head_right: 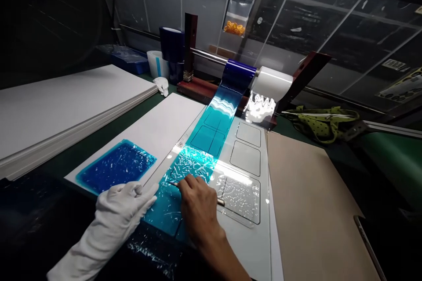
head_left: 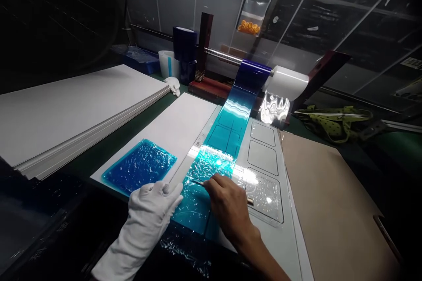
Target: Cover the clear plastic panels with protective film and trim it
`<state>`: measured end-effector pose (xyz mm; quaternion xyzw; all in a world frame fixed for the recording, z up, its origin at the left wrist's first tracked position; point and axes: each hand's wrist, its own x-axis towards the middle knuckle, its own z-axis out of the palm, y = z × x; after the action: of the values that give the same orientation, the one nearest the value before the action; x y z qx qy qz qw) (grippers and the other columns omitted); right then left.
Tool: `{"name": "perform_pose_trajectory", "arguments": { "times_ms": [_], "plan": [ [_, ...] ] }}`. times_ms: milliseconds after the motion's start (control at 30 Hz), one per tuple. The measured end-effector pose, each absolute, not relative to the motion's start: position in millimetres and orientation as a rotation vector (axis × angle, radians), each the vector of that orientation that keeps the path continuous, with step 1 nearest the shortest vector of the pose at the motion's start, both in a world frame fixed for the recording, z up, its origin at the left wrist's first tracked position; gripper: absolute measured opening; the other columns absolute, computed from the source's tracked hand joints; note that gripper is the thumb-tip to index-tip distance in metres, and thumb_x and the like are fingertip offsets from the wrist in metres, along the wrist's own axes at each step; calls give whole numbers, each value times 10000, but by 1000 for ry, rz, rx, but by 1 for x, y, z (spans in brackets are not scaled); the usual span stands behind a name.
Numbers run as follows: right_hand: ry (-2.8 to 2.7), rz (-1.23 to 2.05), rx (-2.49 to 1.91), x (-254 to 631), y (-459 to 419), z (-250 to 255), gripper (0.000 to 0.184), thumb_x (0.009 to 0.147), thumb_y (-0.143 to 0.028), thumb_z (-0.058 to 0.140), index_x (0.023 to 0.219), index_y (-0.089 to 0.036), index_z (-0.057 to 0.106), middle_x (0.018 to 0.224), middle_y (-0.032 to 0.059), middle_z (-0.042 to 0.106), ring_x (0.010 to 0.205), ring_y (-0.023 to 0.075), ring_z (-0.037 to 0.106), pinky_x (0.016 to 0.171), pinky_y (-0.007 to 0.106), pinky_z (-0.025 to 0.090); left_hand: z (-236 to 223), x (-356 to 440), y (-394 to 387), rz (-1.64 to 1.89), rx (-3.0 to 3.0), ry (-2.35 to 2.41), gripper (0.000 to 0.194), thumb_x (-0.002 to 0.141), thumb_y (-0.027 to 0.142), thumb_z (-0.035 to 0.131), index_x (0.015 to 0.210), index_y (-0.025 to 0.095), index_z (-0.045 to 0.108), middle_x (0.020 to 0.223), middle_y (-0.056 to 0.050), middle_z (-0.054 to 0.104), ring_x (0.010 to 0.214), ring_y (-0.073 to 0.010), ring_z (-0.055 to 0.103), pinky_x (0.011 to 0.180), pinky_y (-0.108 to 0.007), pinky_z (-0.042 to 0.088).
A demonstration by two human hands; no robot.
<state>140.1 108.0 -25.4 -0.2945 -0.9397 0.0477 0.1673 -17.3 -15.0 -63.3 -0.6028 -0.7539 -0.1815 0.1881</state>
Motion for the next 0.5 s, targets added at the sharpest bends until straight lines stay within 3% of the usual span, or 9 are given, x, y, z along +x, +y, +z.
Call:
{"name": "perform_pose_trajectory", "arguments": {
  "times_ms": [133,300,400,500],
  "plan": [
    [-2821,40,-836,111,114,-26,169,908,-149,546,771,-211,621,799,-11,660,671,138,532,484,293,163,-70,-19,-17,-515,-1644,-2063,150,836,273,643,973,279,705,845,-26,666,788,-203,594,669,-337,470],
    [-2874,22,-883,128,119,-20,187,889,-97,543,761,-212,616,791,-17,652,675,138,530,489,287,157,-73,-20,-17,-634,-1669,-1996,111,837,250,647,929,220,701,847,-34,667,813,-196,605,727,-334,469],
    [-2876,-4,-926,163,121,-17,218,889,-61,511,786,-217,624,781,-16,646,655,137,530,495,269,181,-69,-18,-30,-754,-1593,-2151,193,878,378,590,907,209,680,816,-22,648,722,-151,597,656,-277,463],
    [-2860,-69,-988,207,122,-15,254,920,-94,452,791,-225,626,769,-8,644,642,146,549,479,255,195,-65,-16,-56,-915,-1389,-2541,442,866,608,475,748,213,636,622,18,580,536,-124,548,520,-242,432]
  ]
}}
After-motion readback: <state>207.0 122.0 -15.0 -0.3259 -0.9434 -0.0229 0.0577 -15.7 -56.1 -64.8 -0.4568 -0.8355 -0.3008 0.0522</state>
